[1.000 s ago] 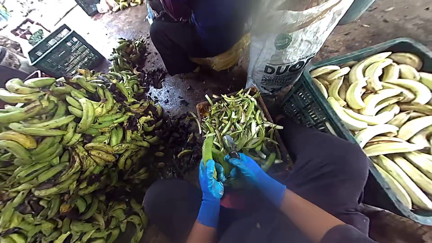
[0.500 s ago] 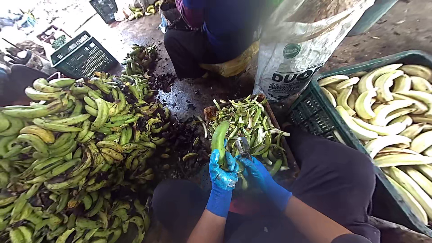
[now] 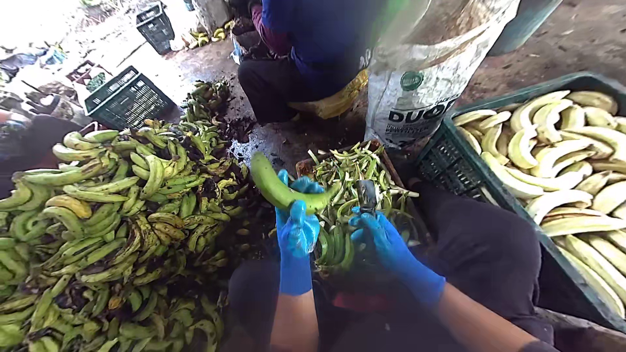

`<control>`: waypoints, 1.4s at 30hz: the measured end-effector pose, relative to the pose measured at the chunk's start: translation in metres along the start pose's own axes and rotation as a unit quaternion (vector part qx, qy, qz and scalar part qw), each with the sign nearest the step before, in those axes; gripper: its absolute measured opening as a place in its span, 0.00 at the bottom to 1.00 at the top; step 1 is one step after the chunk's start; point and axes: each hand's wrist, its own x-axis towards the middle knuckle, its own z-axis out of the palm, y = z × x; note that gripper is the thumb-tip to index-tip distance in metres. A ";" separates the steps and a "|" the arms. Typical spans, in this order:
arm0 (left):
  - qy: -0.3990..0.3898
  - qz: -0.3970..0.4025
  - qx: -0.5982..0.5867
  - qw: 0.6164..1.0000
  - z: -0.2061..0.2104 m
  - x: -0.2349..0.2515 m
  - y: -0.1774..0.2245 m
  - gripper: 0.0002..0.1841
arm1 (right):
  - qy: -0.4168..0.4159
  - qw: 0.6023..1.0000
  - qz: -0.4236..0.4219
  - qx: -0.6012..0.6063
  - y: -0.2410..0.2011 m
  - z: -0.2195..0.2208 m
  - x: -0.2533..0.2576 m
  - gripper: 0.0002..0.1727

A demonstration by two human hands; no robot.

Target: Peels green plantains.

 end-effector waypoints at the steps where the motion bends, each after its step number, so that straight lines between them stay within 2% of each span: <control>1: -0.005 -0.001 0.001 1.000 -0.002 0.004 0.000 0.38 | -0.008 1.000 -0.010 -0.019 -0.001 0.002 -0.004 0.26; 3: 0.032 -0.007 0.034 0.999 -0.005 0.008 0.000 0.38 | -0.006 0.996 -0.001 -0.090 0.002 0.001 -0.014 0.27; 5: 0.071 -0.008 0.063 0.995 -0.008 0.005 -0.001 0.35 | -0.009 0.986 0.051 -0.156 0.012 -0.004 -0.019 0.28; 6: 0.068 -0.006 0.079 0.995 -0.009 0.001 -0.002 0.34 | -0.020 0.984 0.066 -0.166 0.011 -0.004 -0.021 0.28; 7: 0.055 -0.003 0.099 0.994 -0.009 -0.002 -0.004 0.34 | -0.035 0.986 0.042 -0.155 0.002 0.000 -0.023 0.29; 9: 0.026 -0.015 0.123 0.992 -0.008 -0.010 -0.008 0.34 | -0.068 0.986 -0.125 -0.084 -0.038 0.015 -0.031 0.33; 11: 0.021 -0.053 0.106 0.993 -0.005 -0.015 -0.012 0.35 | -0.101 0.944 -0.313 -0.026 -0.084 0.023 -0.031 0.29; 12: 0.023 -0.068 0.094 0.993 -0.004 -0.016 -0.014 0.35 | -0.104 0.928 -0.355 -0.037 -0.099 0.022 -0.028 0.29; 13: 0.022 -0.073 0.088 0.993 -0.002 -0.016 -0.015 0.34 | -0.101 0.929 -0.347 -0.082 -0.100 0.016 -0.023 0.28; 14: 0.014 -0.070 0.080 0.994 -0.002 -0.015 -0.015 0.33 | -0.095 0.942 -0.283 -0.151 -0.086 0.007 -0.018 0.28; 15: -0.005 -0.064 0.066 0.996 -0.002 -0.014 -0.013 0.34 | -0.115 0.956 -0.150 -0.224 -0.066 -0.003 -0.012 0.26; 16: -0.024 -0.067 0.046 0.996 -0.004 -0.014 -0.010 0.37 | -0.163 0.950 0.001 -0.266 -0.045 -0.013 -0.008 0.25; 17: -0.046 -0.073 0.022 0.996 -0.010 -0.010 -0.008 0.40 | -0.199 0.931 0.116 -0.282 -0.029 -0.019 -0.004 0.25; 18: -0.069 -0.079 -0.007 0.994 -0.017 -0.001 -0.007 0.41 | -0.223 0.917 0.176 -0.279 -0.029 -0.024 0.000 0.25; 19: -0.071 -0.096 -0.048 0.992 -0.018 0.008 -0.006 0.39 | -0.229 0.919 0.189 -0.258 -0.041 -0.028 0.003 0.25; 21: 0.007 -0.170 -0.110 0.979 0.003 0.024 0.004 0.34 | -0.199 0.956 0.091 -0.196 -0.080 -0.039 0.016 0.24; 23: -0.011 -0.215 -0.115 0.970 0.012 0.048 0.007 0.34 | -0.156 0.967 -0.098 -0.175 -0.114 -0.054 0.053 0.21; 24: -0.038 -0.233 -0.114 0.965 0.015 0.059 0.007 0.35 | -0.136 0.945 -0.193 -0.225 -0.128 -0.060 0.076 0.24; 25: -0.054 -0.254 -0.122 0.958 0.018 0.068 0.006 0.34 | -0.099 0.898 -0.285 -0.320 -0.139 -0.063 0.096 0.29; 27: -0.038 -0.281 -0.135 0.949 0.026 0.079 0.004 0.25 | -0.018 0.805 -0.377 -0.457 -0.144 -0.059 0.118 0.35; 28: -0.028 -0.280 -0.111 0.953 0.028 0.083 0.001 0.23 | 0.002 0.782 -0.398 -0.481 -0.137 -0.055 0.118 0.36; 29: -0.012 -0.269 -0.075 0.960 0.028 0.086 -0.002 0.23 | -0.002 0.775 -0.410 -0.480 -0.128 -0.047 0.112 0.36; 31: 0.007 -0.239 -0.042 0.970 0.018 0.089 -0.008 0.25 | -0.054 0.784 -0.418 -0.456 -0.109 -0.027 0.093 0.33; 33: -0.004 -0.245 -0.044 0.969 0.013 0.081 -0.014 0.23 | -0.084 0.793 -0.407 -0.446 -0.100 -0.018 0.083 0.31; 36: -0.068 -0.327 -0.121 0.935 0.023 0.067 -0.021 0.24 | 0.041 0.756 -0.434 -0.488 -0.117 -0.025 0.117 0.26; 38: -0.076 -0.366 -0.113 0.921 0.025 0.062 -0.022 0.26 | 0.164 0.749 -0.386 -0.514 -0.132 -0.037 0.142 0.29; 39: -0.071 -0.367 -0.093 0.923 0.024 0.062 -0.021 0.29 | 0.199 0.753 -0.355 -0.516 -0.138 -0.042 0.150 0.32; 41: -0.043 -0.322 -0.054 0.944 0.017 0.069 -0.019 0.36 | 0.177 0.767 -0.331 -0.521 -0.140 -0.041 0.144 0.35; 42: -0.023 -0.277 -0.018 0.960 0.012 0.074 -0.019 0.33 | 0.133 0.770 -0.354 -0.513 -0.132 -0.034 0.133 0.34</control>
